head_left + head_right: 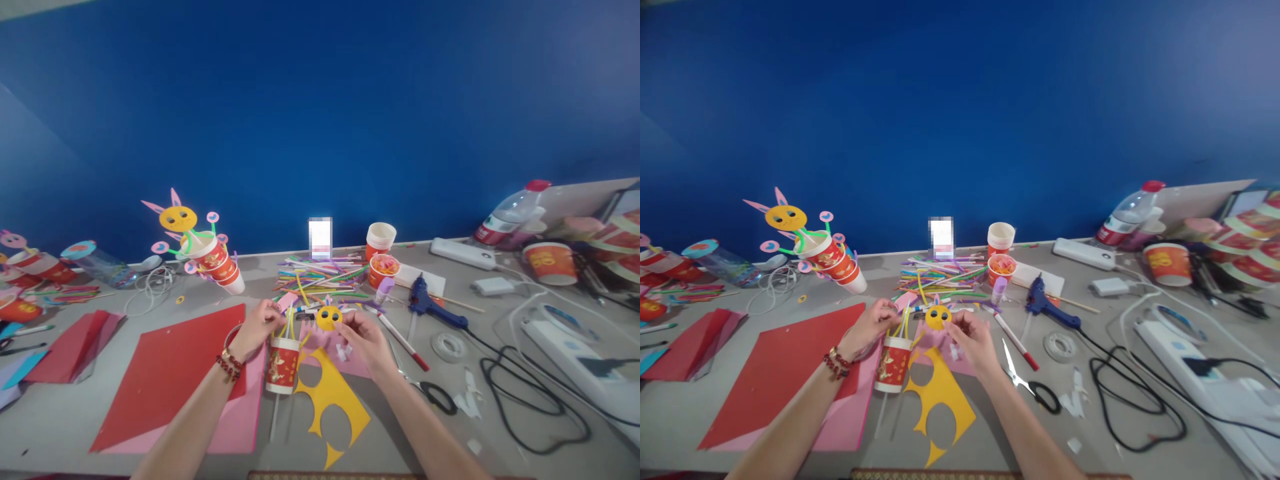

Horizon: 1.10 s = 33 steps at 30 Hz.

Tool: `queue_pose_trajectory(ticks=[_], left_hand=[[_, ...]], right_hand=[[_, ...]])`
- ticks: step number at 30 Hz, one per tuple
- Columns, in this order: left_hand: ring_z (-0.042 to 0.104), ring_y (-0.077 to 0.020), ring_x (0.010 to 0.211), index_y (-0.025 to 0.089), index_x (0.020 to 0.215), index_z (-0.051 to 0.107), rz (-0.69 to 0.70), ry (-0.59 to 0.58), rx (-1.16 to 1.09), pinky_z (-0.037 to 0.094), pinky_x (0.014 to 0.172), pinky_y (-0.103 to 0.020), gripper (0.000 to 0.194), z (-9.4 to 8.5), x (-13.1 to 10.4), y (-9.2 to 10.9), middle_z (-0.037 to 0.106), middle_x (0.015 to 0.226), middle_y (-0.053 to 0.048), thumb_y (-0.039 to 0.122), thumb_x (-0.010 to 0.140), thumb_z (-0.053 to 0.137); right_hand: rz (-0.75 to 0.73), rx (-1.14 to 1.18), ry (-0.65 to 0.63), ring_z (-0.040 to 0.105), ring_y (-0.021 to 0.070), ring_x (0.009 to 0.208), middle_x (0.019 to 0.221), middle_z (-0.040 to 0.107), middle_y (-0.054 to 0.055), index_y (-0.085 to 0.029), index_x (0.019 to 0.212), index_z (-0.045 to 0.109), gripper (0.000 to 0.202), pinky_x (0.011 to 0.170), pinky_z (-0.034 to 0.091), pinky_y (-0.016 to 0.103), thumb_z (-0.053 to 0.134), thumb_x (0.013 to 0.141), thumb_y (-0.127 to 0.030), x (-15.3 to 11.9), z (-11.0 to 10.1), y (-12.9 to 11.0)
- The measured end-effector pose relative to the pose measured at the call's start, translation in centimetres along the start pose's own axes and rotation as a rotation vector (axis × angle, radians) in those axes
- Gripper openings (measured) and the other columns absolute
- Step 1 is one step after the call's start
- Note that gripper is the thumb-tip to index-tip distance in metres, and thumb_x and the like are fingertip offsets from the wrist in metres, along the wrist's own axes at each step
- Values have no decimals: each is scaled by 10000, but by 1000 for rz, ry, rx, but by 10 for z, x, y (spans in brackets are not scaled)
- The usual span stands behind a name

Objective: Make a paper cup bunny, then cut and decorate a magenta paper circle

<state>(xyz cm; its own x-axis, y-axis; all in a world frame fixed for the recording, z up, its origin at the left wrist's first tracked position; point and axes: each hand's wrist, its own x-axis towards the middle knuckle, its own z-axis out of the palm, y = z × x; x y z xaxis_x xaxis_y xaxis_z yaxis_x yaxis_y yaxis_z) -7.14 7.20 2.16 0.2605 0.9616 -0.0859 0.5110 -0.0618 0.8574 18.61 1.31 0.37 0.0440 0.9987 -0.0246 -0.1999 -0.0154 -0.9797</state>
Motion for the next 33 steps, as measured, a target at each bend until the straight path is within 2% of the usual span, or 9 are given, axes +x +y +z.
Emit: queue_pose_trajectory(ticks=[3,7,9,13,17,23,29,33], left_hand=[[645,-245,864,217,837,596,6,-11,8,441,816,-344,293,5,0,1,707,860,-29,480,750,692],[616,-201,667,197,984,556,1,-88,-51,452,676,-308,386,8,0,7,652,645,28,460,746,710],[623,-191,673,181,1008,557,7,-126,-97,458,659,-292,395,6,-2,14,666,677,12,455,762,700],[646,-197,830,173,959,591,52,-156,-183,482,753,-294,301,0,-13,32,693,867,-45,430,815,651],[606,-168,777,171,936,605,93,-148,-226,470,701,-266,214,0,-29,50,647,842,-30,366,851,622],[555,-137,719,166,888,606,154,-86,-206,436,642,-222,138,12,-44,73,605,785,-5,297,854,632],[615,-180,797,176,992,673,185,-145,-258,465,693,-249,173,29,-36,63,684,871,-45,288,876,610],[633,-190,802,168,1027,681,189,-178,-272,467,703,-262,198,33,-27,56,709,904,-64,281,879,614]], right_hand=[[8,3,-10,484,109,435,556,553,-37,-192,711,594,381,414,380,235,760,733,-534,-1,1,0],[3,7,-10,467,107,441,545,542,-40,-188,706,599,380,427,368,237,768,726,-528,0,1,1],[-3,16,-11,473,109,464,551,547,-35,-184,694,602,374,447,369,236,777,724,-513,0,0,0],[-11,68,-5,496,110,519,585,565,-31,-186,707,600,348,495,383,228,779,736,-484,-1,-1,-6],[2,123,-2,501,108,527,590,567,-37,-197,737,584,340,510,399,219,778,739,-476,-4,-3,-11],[4,184,-50,503,109,529,579,567,-33,-197,720,588,332,503,394,213,802,719,-451,-8,0,-21],[11,163,-146,511,121,570,627,579,-18,-192,720,594,296,522,391,228,780,759,-418,-9,5,-45],[5,75,-151,494,117,572,609,580,-19,-185,695,579,298,544,377,233,760,781,-406,-3,6,-51]])
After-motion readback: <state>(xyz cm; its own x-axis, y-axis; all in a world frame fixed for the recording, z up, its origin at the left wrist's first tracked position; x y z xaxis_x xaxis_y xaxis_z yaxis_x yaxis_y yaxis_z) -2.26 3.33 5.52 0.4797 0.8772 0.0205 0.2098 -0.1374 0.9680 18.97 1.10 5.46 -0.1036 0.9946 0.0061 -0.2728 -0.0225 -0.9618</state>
